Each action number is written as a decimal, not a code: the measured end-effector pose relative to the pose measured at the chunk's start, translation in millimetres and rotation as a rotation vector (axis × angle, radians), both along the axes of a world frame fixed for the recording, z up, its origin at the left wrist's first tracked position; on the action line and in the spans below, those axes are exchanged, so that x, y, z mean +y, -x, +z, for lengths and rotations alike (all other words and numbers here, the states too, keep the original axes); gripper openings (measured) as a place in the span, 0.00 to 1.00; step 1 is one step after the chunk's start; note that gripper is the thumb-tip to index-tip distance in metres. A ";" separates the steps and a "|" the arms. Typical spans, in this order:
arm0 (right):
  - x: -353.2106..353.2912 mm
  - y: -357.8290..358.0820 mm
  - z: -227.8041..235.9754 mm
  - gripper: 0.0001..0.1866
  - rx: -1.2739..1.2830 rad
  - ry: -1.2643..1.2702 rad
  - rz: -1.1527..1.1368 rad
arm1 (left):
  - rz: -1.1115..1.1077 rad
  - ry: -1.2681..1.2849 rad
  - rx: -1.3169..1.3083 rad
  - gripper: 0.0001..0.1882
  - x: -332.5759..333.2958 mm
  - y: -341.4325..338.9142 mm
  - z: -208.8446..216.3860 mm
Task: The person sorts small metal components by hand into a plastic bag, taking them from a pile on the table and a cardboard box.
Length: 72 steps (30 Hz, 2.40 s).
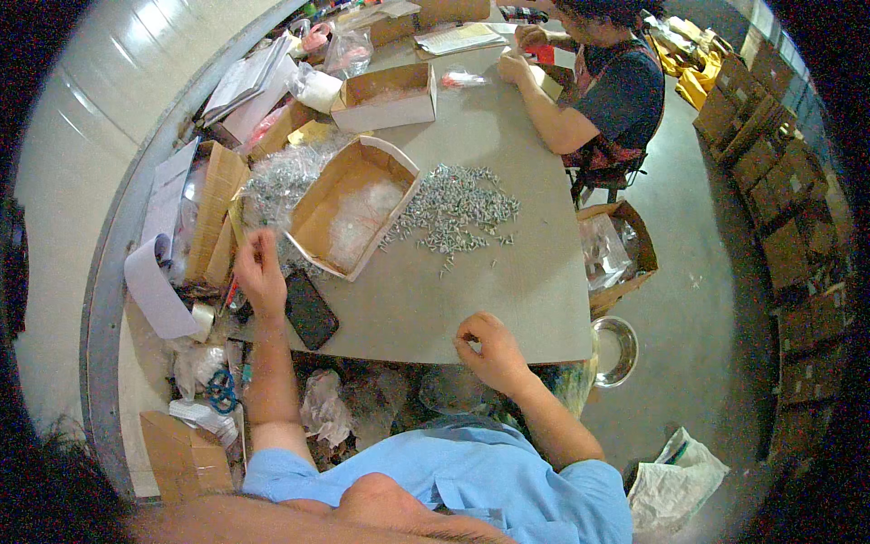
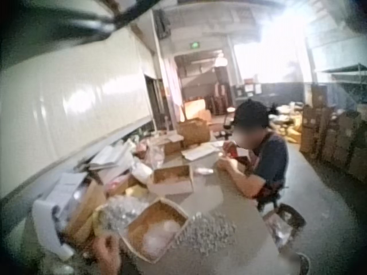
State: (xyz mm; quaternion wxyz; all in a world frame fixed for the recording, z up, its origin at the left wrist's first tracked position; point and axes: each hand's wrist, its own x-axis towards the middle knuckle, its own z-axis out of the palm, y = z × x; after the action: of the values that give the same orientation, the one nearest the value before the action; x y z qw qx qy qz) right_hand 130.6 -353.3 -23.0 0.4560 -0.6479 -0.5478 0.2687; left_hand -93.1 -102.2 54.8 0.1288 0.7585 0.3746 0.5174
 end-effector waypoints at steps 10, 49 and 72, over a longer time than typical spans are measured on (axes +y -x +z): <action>35.4 -38.8 -29.5 0.30 -0.500 0.020 -0.174 | -0.262 -0.047 1.247 0.09 115.4 -89.0 -74.2; 246.7 -133.4 -44.5 0.10 -0.741 -0.120 -0.262 | -0.665 1.004 -0.311 0.04 -129.4 50.5 -105.5; 91.0 -10.0 -34.1 0.12 -0.707 -0.061 0.217 | -0.945 1.232 0.223 0.25 -219.3 -10.7 -227.7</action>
State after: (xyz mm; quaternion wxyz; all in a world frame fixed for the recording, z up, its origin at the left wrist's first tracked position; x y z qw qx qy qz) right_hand 140.6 -262.2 -57.0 0.2264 -0.6251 -0.7446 0.0586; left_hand -82.3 -321.5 -172.9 0.6944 0.6770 0.2423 0.0275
